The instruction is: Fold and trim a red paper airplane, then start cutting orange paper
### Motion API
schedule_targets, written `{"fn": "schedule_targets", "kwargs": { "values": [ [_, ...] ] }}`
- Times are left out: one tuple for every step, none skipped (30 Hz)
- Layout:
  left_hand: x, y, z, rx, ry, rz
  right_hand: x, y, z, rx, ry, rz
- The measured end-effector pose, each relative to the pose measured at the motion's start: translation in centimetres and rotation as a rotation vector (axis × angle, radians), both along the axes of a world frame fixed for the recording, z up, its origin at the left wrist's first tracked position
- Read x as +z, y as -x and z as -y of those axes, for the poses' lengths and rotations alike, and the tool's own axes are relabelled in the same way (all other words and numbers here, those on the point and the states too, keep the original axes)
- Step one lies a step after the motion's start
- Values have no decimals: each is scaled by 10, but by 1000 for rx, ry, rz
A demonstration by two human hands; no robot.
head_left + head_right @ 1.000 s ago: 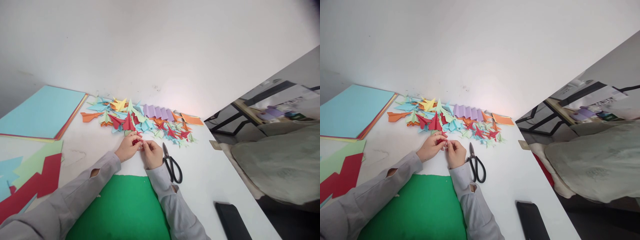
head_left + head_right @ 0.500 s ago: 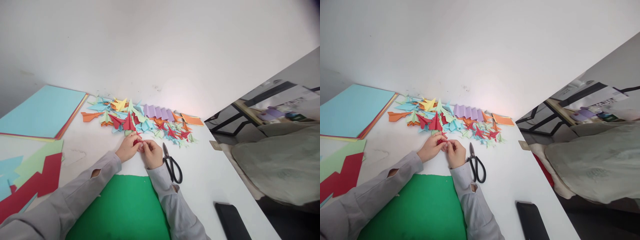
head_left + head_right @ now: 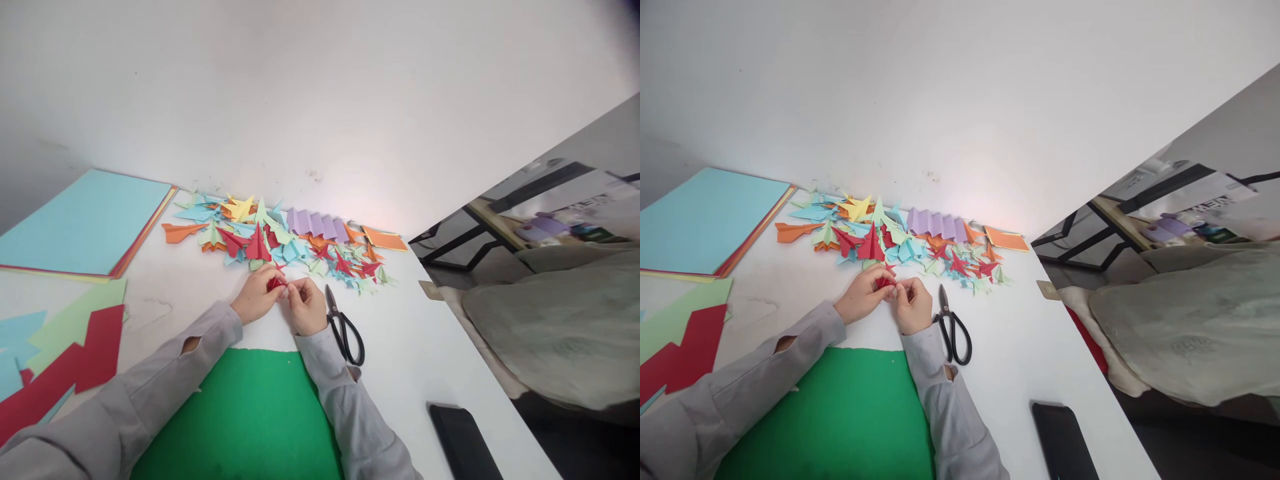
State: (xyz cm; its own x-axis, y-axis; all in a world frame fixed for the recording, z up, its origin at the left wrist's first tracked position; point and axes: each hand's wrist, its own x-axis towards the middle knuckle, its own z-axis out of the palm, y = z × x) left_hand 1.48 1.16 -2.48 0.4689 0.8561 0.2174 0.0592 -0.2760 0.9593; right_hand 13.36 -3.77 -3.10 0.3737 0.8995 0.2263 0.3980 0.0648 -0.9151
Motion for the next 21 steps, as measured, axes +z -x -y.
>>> {"fn": "schedule_targets", "kwargs": {
  "values": [
    [-1, 0, 0, -6, 11, 16, 0, 0, 0, -8, -7, 8],
    [-1, -1, 0, -11, 23, 30, -1, 0, 0, -13, -12, 15],
    [-2, -1, 0, -12, 36, 41, -1, 0, 0, -16, -15, 15],
    [-2, -1, 0, -12, 51, 49, 0, 0, 0, -19, -12, 5],
    [-2, -1, 0, -11, 64, 55, 0, 0, 0, -14, -2, -15],
    [-1, -1, 0, -6, 75, 60, 1, 0, 0, -2, 12, -44],
    [0, -1, 0, 2, 84, 62, 2, 0, -1, 15, 26, -86],
    [0, -1, 0, 12, 92, 62, 2, 0, -1, 32, 37, -138],
    [1, -1, 0, 25, 100, 60, 3, 0, -2, 46, 46, -194],
    [2, -1, 0, 37, 110, 56, 3, 0, -2, 52, 52, -248],
    [2, -1, 0, 46, 122, 53, 3, -1, -3, 48, 55, -294],
    [3, -1, 0, 51, 132, 51, 3, -1, -3, 39, 57, -330],
    [3, -1, 0, 51, 136, 52, 3, -1, -3, 30, 60, -352],
    [2, -1, 0, 49, 131, 53, 3, -1, -3, 26, 63, -361],
    [1, -1, -1, 46, 119, 54, 3, -1, -3, 27, 64, -363],
    [1, -1, -1, 44, 103, 52, 3, -1, -3, 32, 65, -361],
    [0, -1, -1, 43, 86, 50, 4, -1, -3, 38, 65, -357],
    [-1, -1, -1, 43, 71, 47, 4, -1, -3, 41, 68, -350],
    [-1, -1, -2, 45, 60, 43, 4, -1, -3, 40, 72, -342],
    [-2, -1, -2, 46, 51, 38, 4, -1, -2, 37, 78, -333],
    [-2, -1, -1, 47, 42, 32, 4, -1, -2, 33, 83, -326]
  ]
}}
